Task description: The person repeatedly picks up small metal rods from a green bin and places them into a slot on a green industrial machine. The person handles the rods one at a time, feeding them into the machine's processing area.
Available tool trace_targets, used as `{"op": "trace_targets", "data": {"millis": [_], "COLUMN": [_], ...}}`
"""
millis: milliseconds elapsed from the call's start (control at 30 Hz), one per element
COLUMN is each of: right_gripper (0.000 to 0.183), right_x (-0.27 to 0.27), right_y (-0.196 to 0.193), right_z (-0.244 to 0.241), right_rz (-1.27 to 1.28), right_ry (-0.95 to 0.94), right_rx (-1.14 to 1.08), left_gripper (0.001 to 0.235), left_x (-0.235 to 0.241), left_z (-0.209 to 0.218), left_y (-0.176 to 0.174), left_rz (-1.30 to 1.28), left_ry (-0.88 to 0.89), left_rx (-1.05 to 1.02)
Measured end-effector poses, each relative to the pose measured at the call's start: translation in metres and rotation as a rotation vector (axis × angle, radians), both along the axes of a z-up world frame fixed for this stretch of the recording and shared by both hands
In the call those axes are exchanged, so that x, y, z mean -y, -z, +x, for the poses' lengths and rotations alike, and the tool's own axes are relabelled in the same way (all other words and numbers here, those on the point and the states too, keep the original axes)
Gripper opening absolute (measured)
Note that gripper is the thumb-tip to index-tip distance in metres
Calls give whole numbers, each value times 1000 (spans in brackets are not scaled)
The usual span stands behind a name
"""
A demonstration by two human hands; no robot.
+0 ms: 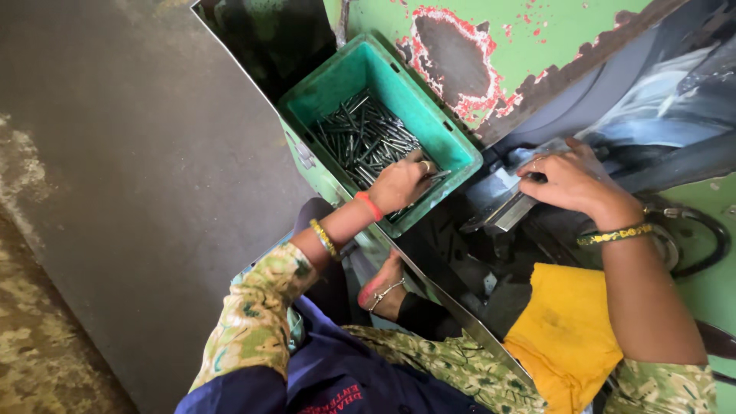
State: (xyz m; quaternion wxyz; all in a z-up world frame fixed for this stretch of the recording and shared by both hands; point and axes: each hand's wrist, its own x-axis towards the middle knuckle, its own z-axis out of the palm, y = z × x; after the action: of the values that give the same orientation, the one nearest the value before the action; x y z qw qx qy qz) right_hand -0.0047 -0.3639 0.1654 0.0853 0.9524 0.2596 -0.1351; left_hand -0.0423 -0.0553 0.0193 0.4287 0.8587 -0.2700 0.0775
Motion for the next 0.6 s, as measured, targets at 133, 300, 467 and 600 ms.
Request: {"op": "trace_targets", "data": {"millis": [133, 300, 467, 600], "right_gripper": [35, 32, 29, 27], "right_x": [0, 3, 5, 7], "right_y": [0, -2, 3, 5], "right_z": [1, 2, 4, 5], "right_rz": [46, 62, 112, 143], "right_ry": [14, 2, -26, -8], "right_rx": [-10, 0, 58, 72], "left_gripper": [22, 23, 22, 24], "left_x": [-9, 0, 31, 60], "left_z": [-22, -33, -41, -51], "left_y": [-35, -73, -91, -94], "left_rz": [-207, -310, -559, -800], "left_ry": [28, -18, 4, 53], "left_rx": [31, -29, -184, -305]}}
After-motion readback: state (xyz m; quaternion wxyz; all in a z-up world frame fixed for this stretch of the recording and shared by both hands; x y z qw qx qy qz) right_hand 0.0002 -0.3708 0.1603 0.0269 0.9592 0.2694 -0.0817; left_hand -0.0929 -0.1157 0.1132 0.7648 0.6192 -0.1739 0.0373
